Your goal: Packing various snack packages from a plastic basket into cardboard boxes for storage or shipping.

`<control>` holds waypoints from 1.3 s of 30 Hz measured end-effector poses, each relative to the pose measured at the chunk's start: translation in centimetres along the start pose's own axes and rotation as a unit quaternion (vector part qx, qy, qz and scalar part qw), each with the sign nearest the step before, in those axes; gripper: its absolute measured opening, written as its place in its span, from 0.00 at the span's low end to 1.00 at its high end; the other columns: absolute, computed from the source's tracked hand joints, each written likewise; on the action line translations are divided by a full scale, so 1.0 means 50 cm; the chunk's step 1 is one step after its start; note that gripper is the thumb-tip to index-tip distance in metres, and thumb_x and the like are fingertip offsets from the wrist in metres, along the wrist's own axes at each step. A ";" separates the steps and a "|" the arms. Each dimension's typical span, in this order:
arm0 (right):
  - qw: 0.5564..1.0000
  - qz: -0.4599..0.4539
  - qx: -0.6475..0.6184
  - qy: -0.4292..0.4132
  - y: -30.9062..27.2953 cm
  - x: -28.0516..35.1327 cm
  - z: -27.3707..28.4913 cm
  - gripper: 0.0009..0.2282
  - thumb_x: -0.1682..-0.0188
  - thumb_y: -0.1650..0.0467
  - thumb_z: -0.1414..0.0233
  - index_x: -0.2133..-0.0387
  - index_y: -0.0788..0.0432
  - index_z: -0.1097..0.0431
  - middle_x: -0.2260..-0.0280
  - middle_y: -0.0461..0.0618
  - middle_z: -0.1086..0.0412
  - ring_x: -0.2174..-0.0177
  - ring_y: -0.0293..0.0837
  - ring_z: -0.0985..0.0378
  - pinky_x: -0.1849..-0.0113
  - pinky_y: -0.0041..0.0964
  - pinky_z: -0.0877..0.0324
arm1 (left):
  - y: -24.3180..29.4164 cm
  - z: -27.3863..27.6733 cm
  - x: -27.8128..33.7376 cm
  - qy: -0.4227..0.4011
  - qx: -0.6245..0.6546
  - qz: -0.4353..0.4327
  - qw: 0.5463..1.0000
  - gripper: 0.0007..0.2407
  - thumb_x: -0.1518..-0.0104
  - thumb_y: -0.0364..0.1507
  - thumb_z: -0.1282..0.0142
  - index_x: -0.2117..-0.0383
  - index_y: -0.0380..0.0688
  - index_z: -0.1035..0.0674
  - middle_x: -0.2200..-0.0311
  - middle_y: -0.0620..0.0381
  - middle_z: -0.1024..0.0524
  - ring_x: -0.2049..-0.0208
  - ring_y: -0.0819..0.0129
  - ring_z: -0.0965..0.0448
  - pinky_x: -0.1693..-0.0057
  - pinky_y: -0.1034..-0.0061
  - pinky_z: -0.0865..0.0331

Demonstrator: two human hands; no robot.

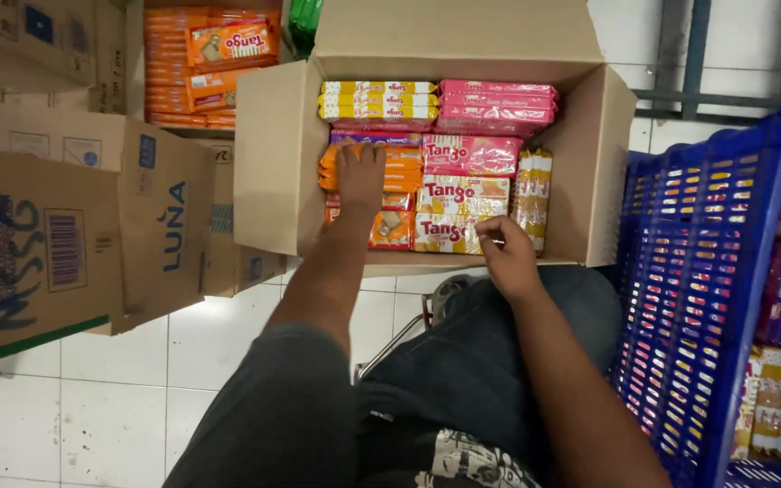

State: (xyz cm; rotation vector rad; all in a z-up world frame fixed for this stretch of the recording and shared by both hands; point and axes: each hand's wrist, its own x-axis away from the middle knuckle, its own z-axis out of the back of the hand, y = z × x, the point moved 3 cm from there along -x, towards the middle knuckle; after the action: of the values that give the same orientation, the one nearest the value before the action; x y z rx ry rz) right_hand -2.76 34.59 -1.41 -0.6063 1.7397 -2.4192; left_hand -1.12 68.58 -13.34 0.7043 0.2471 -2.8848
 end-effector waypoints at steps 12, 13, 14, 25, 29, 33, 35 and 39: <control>0.969 0.018 -0.247 -0.010 -0.068 0.053 0.003 0.18 0.36 0.65 0.45 0.36 0.59 0.33 0.40 0.57 0.28 0.45 0.41 0.23 0.51 0.29 0.24 | 0.104 0.398 -0.006 -0.183 0.785 0.363 0.468 0.21 0.40 0.32 0.25 0.42 0.42 0.18 0.53 0.50 0.15 0.51 0.58 0.12 0.44 0.58 0.16; 0.968 0.024 -0.248 -0.006 -0.089 0.072 0.006 0.18 0.36 0.65 0.45 0.36 0.59 0.33 0.40 0.57 0.28 0.45 0.41 0.23 0.51 0.29 0.24 | 0.129 0.408 -0.004 -0.183 0.786 0.357 0.470 0.21 0.40 0.32 0.25 0.42 0.42 0.18 0.53 0.50 0.15 0.51 0.58 0.12 0.44 0.58 0.16; 0.947 -0.011 -0.312 -0.072 -0.107 0.092 -0.001 0.27 0.38 0.56 0.49 0.30 0.54 0.42 0.34 0.65 0.35 0.39 0.56 0.28 0.47 0.54 0.27 | 0.157 0.413 0.002 -0.176 0.823 0.399 0.364 0.19 0.37 0.38 0.28 0.43 0.44 0.17 0.52 0.51 0.14 0.51 0.58 0.11 0.42 0.57 0.16; 0.951 -0.026 -0.294 -0.087 -0.101 0.265 0.063 0.39 0.45 0.58 0.35 0.24 0.52 0.49 0.34 0.69 0.33 0.41 0.64 0.23 0.45 0.66 0.23 | 0.308 0.539 0.119 -0.283 0.842 0.294 0.352 0.30 0.32 0.35 0.30 0.28 0.36 0.30 0.39 0.42 0.19 0.43 0.58 0.15 0.32 0.53 0.22; 0.961 -0.011 -0.276 -0.029 -0.137 0.352 0.133 0.41 0.47 0.62 0.32 0.24 0.55 0.48 0.38 0.70 0.29 0.44 0.62 0.21 0.47 0.63 0.22 | 0.354 0.620 0.112 -0.292 0.850 0.155 0.411 0.29 0.28 0.31 0.38 0.23 0.41 0.37 0.31 0.47 0.27 0.34 0.63 0.26 0.25 0.53 0.33; 0.969 -0.010 -0.247 -0.011 -0.201 0.493 0.223 0.39 0.52 0.63 0.28 0.28 0.57 0.39 0.42 0.64 0.26 0.43 0.56 0.21 0.44 0.60 0.24 | 0.388 0.731 0.068 -0.300 0.843 0.081 0.439 0.24 0.28 0.28 0.41 0.28 0.45 0.38 0.49 0.54 0.24 0.45 0.67 0.25 0.31 0.62 0.29; 0.972 -0.015 -0.232 0.013 -0.216 0.562 0.261 0.39 0.52 0.64 0.29 0.28 0.58 0.40 0.40 0.66 0.27 0.41 0.59 0.22 0.42 0.62 0.26 | 0.434 0.804 0.020 -0.301 0.837 0.044 0.456 0.34 0.29 0.29 0.40 0.22 0.46 0.50 0.46 0.54 0.31 0.43 0.66 0.27 0.30 0.64 0.30; 0.963 -0.025 -0.255 0.083 -0.218 0.669 0.323 0.39 0.49 0.64 0.33 0.24 0.51 0.47 0.33 0.62 0.35 0.32 0.60 0.34 0.35 0.67 0.37 | 0.572 0.851 0.017 -0.359 0.818 -0.025 0.449 0.28 0.28 0.34 0.39 0.24 0.43 0.36 0.45 0.50 0.28 0.45 0.65 0.27 0.36 0.65 0.24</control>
State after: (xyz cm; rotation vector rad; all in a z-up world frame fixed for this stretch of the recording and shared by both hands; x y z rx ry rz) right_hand -25.71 13.68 21.71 -0.5029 2.4726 -2.0954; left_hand -15.10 32.21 20.04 -0.6143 -2.7016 -2.0456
